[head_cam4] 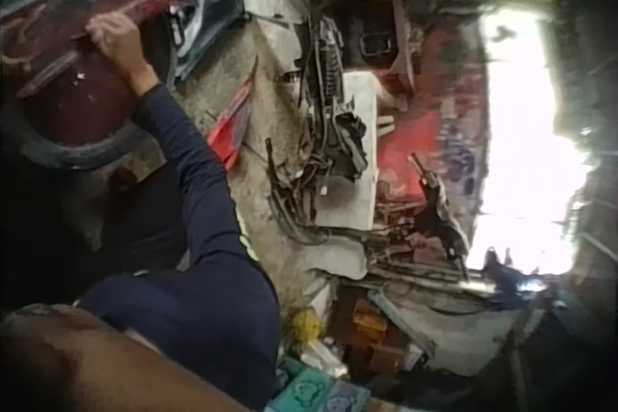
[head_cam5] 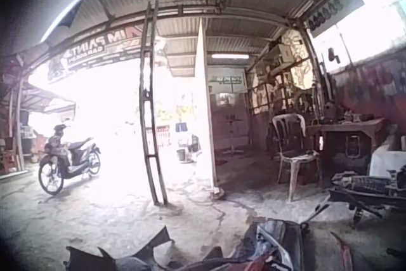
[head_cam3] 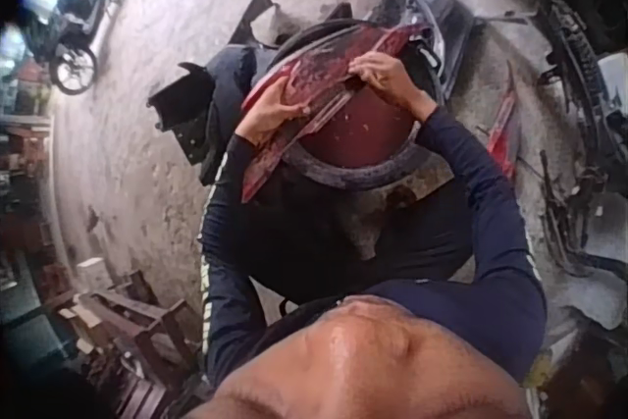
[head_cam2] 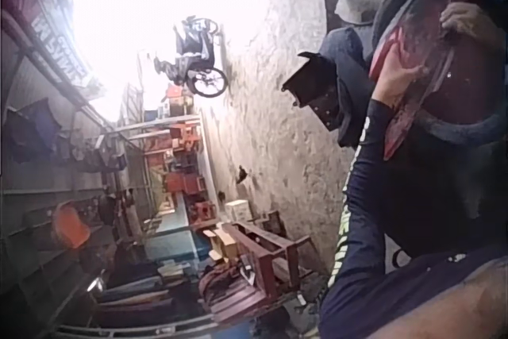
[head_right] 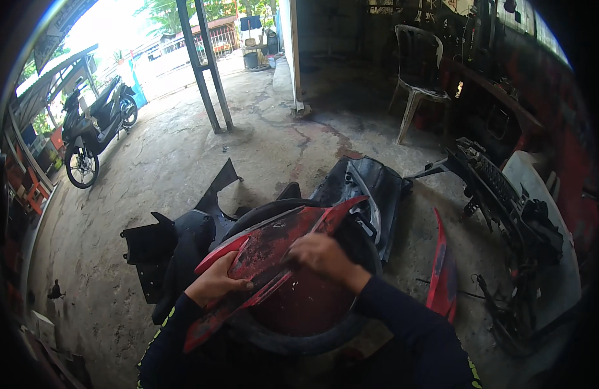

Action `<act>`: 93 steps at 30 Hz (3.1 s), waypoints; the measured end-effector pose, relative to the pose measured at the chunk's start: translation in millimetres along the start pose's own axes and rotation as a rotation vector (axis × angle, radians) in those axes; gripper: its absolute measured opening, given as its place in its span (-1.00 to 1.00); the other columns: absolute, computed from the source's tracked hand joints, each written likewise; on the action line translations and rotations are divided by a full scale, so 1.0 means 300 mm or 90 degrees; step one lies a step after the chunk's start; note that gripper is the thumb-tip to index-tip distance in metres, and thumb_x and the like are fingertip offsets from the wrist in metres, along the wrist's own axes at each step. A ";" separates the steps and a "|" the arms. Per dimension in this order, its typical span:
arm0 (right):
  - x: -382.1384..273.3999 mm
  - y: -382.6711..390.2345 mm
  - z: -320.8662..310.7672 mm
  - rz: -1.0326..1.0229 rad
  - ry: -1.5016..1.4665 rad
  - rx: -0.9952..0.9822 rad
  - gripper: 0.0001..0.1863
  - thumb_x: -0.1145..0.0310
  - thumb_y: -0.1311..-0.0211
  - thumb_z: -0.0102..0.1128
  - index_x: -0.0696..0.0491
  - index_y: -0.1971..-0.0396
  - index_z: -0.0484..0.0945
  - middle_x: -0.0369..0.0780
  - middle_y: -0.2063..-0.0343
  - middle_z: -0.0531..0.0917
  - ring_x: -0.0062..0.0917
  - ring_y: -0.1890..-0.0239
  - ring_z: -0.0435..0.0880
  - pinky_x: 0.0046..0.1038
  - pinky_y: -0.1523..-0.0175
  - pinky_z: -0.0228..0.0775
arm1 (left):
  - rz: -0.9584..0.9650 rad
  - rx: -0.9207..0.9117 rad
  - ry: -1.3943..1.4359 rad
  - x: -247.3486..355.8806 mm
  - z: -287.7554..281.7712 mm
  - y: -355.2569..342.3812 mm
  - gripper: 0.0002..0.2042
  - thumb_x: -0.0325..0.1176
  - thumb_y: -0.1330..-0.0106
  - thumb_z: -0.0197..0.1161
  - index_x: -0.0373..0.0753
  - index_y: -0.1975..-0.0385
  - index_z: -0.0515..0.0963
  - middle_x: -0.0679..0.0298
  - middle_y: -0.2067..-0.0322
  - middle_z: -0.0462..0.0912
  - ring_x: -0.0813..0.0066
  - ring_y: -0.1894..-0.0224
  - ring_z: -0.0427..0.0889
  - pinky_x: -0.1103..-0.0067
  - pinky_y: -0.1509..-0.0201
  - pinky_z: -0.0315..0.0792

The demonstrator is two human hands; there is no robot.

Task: The person wet sands a motorcycle fairing by dipping sandpaper into a basin of water and scrubbing the surface of the part by hand.

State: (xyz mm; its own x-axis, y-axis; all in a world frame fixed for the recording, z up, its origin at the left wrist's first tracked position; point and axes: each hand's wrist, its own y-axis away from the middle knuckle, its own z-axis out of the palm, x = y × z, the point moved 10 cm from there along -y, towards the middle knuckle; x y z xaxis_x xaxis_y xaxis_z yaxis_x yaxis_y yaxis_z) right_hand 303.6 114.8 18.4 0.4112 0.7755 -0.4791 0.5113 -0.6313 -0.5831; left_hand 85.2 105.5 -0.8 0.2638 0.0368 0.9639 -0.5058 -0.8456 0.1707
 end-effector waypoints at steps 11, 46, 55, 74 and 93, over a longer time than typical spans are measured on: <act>-0.024 -0.001 -0.014 -0.015 0.072 0.011 -0.82 0.39 -0.42 0.16 0.08 0.20 0.74 -0.14 0.12 0.77 -0.24 -0.03 0.73 -0.23 -0.18 0.58 | -0.013 0.009 -0.062 -0.015 -0.014 -0.013 -0.18 -0.28 -0.09 0.64 -0.47 -0.31 0.35 0.18 -0.12 0.59 0.46 -0.17 0.54 0.51 -0.34 0.37; -0.324 -0.004 0.117 -0.097 0.196 0.075 -0.80 0.34 -0.28 0.20 0.13 0.20 0.63 -0.06 0.05 0.72 -0.15 -0.01 0.71 -0.15 -0.25 0.50 | 0.004 0.040 0.036 -0.010 0.037 0.020 -0.25 -0.31 -0.07 0.66 -0.41 -0.24 0.42 0.19 -0.04 0.63 0.47 -0.11 0.59 0.48 -0.31 0.42; -0.230 -0.022 0.112 -0.041 0.285 0.042 -0.71 0.30 -0.46 0.03 0.20 0.11 0.62 0.02 0.09 0.70 -0.08 -0.01 0.70 -0.14 -0.26 0.47 | 0.028 0.057 0.005 -0.032 0.066 0.032 -0.20 -0.33 -0.07 0.64 -0.45 -0.28 0.34 0.07 -0.10 0.59 0.35 -0.17 0.57 0.45 -0.35 0.40; 0.079 -0.033 0.089 0.318 0.267 -0.039 -0.49 0.24 -0.58 -0.08 0.41 -0.19 0.48 0.28 -0.21 0.52 0.08 -0.36 0.47 -0.02 -0.50 0.18 | 0.043 0.078 -0.047 -0.001 0.106 0.043 -0.18 -0.34 -0.04 0.63 -0.46 -0.28 0.31 0.02 -0.11 0.58 0.30 -0.20 0.56 0.43 -0.37 0.39; 0.080 -0.072 0.113 0.257 0.271 0.030 -0.61 0.31 -0.50 -0.03 0.37 -0.01 0.54 0.25 -0.11 0.53 0.15 -0.17 0.51 0.05 -0.32 0.26 | 0.039 0.064 -0.057 -0.022 0.070 0.040 -0.15 -0.35 -0.07 0.62 -0.47 -0.33 0.27 0.01 -0.16 0.55 0.29 -0.24 0.54 0.42 -0.42 0.35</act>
State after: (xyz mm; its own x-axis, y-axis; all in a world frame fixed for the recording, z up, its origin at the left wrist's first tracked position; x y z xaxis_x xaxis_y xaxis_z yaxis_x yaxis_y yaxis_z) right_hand 276.9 146.8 -2.6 0.8380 0.4009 -0.3701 0.2206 -0.8694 -0.4421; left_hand 94.5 83.9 -9.3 0.3085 -0.0606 0.9493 -0.4395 -0.8941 0.0857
